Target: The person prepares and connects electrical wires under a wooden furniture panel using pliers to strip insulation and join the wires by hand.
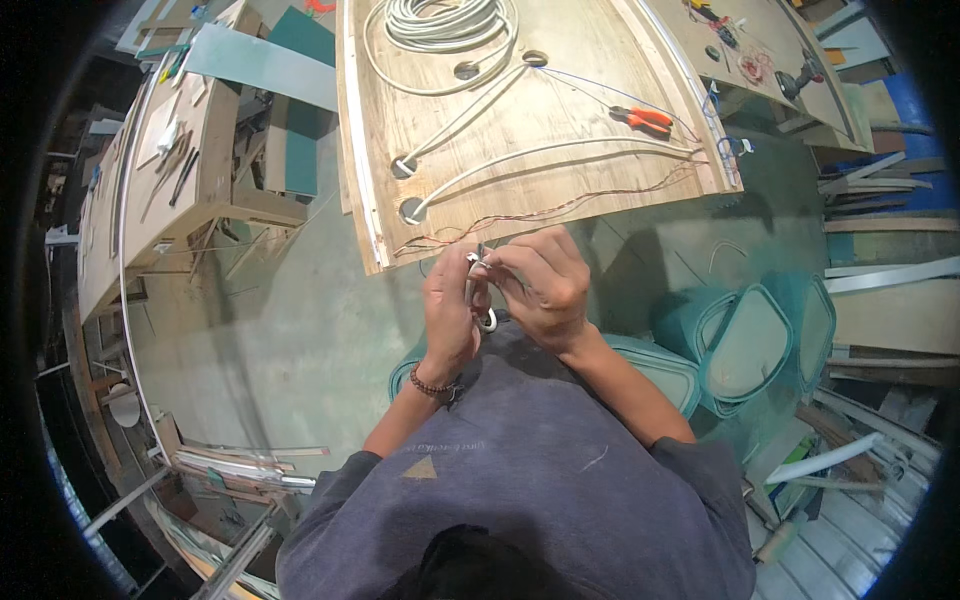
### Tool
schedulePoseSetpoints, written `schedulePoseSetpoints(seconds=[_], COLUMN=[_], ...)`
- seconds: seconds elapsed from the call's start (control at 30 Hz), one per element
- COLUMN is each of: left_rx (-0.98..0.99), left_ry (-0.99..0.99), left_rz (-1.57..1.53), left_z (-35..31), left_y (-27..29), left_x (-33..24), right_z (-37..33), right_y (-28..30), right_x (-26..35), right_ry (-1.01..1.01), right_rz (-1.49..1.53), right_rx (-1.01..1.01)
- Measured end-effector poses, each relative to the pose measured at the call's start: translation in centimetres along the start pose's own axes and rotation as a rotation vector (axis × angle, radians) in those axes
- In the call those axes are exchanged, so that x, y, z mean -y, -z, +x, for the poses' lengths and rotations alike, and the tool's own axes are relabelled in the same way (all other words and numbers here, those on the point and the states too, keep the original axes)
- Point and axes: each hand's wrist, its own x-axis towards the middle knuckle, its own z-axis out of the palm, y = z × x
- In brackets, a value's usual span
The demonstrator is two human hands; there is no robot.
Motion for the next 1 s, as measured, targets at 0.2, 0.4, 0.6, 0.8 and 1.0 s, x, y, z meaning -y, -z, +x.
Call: schedulePoseSetpoints(seconds=[0.2, 0.4, 0.6, 0.8, 1.0], left_rx=[-0.205, -0.265, -0.221, -0.157, 0.039], left_ry=[0.019, -0.046, -0.064, -0.068, 0.122], left_rz=[-0.027, 0.033, 0.188, 0.372, 0.013], left_z=[-0.9, -1.4, -1.3, -1.9, -1.4], left_y=[-0.5, 0.2, 0.5, 0.5, -0.3], left_x=[-1.6, -0.9, -0.3, -1.5, -2.1], right_z=[0.4, -0.1, -1.1, -2.0, -1.2], right_y=[-0.6, -0.6, -0.2, -0.6, -0.3], right_x=[0.4, 0.0, -1.1, -1.6, 0.8], right_ry=[0.033, 0.044, 0.027, -0.091, -0.783], right_rz=[0.153, 0.225, 0.287, 0.458, 0.947], right_rx=[0.055, 0.167, 0.129, 0.024, -0.128])
